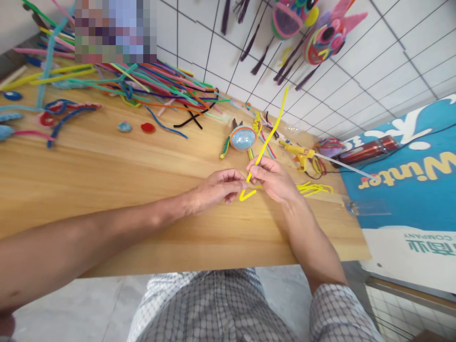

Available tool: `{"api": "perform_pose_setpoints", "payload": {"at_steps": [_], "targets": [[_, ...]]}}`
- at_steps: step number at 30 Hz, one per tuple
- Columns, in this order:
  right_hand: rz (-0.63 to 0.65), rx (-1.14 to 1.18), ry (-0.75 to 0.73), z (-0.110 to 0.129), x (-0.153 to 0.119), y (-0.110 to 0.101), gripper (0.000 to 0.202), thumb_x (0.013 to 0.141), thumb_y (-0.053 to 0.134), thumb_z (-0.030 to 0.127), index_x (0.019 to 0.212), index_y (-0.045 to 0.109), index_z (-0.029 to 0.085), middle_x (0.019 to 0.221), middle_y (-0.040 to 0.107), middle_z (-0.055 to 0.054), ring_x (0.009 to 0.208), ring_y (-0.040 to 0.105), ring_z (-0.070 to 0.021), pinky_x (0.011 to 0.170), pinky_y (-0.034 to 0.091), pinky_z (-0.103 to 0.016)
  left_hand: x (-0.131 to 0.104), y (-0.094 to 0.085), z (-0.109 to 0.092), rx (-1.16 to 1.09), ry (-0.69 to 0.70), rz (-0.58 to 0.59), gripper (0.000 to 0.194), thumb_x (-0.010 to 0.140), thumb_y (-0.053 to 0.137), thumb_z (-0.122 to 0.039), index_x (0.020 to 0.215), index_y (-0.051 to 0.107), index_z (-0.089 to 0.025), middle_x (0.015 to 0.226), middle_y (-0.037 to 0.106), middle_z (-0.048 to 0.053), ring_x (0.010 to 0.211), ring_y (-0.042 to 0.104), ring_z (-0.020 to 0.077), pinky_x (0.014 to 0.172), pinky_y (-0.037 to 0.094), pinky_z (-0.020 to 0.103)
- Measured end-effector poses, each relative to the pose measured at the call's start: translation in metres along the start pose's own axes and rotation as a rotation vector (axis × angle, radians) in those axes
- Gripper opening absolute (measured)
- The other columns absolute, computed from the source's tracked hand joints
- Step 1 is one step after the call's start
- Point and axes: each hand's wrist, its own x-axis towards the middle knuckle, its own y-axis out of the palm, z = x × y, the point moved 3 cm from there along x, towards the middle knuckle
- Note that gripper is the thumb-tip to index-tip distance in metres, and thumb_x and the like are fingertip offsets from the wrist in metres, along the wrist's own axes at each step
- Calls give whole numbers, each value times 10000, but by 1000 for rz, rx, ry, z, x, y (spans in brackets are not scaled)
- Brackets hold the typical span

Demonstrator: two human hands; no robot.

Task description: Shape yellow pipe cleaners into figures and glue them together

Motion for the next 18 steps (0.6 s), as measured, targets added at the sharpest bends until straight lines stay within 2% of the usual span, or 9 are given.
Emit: {"api": "perform_pose_setpoints", "payload": {"at_steps": [6, 13, 18], "targets": [[11, 7, -22, -2, 0, -1, 429, 683, 984, 558, 833, 772, 216, 724, 682, 20, 622, 579, -115, 611, 482, -266, 2, -3, 2, 39, 34, -27, 176, 801, 749, -323, 817, 648, -180, 574, 530, -63, 513, 436, 74, 525, 319, 221], [-32, -17, -66, -3, -2, -1, 409, 715, 967, 554, 895, 818, 219, 767, 762, -7, 658, 652, -134, 646, 536, -276, 2, -11, 0, 69, 75, -220, 135, 776, 714, -284, 762, 627, -182, 596, 531, -60, 511, 426, 73, 506, 306, 225], [-85, -47, -119, -5, -7, 2, 363, 771, 936, 533, 954, 841, 234, 821, 798, -22, 720, 686, -144, 705, 559, -287, 4, -14, -5, 22, 116, -313, 125, 783, 712, -268, 758, 622, -186, 591, 543, -67, 492, 407, 65, 494, 299, 220]]}}
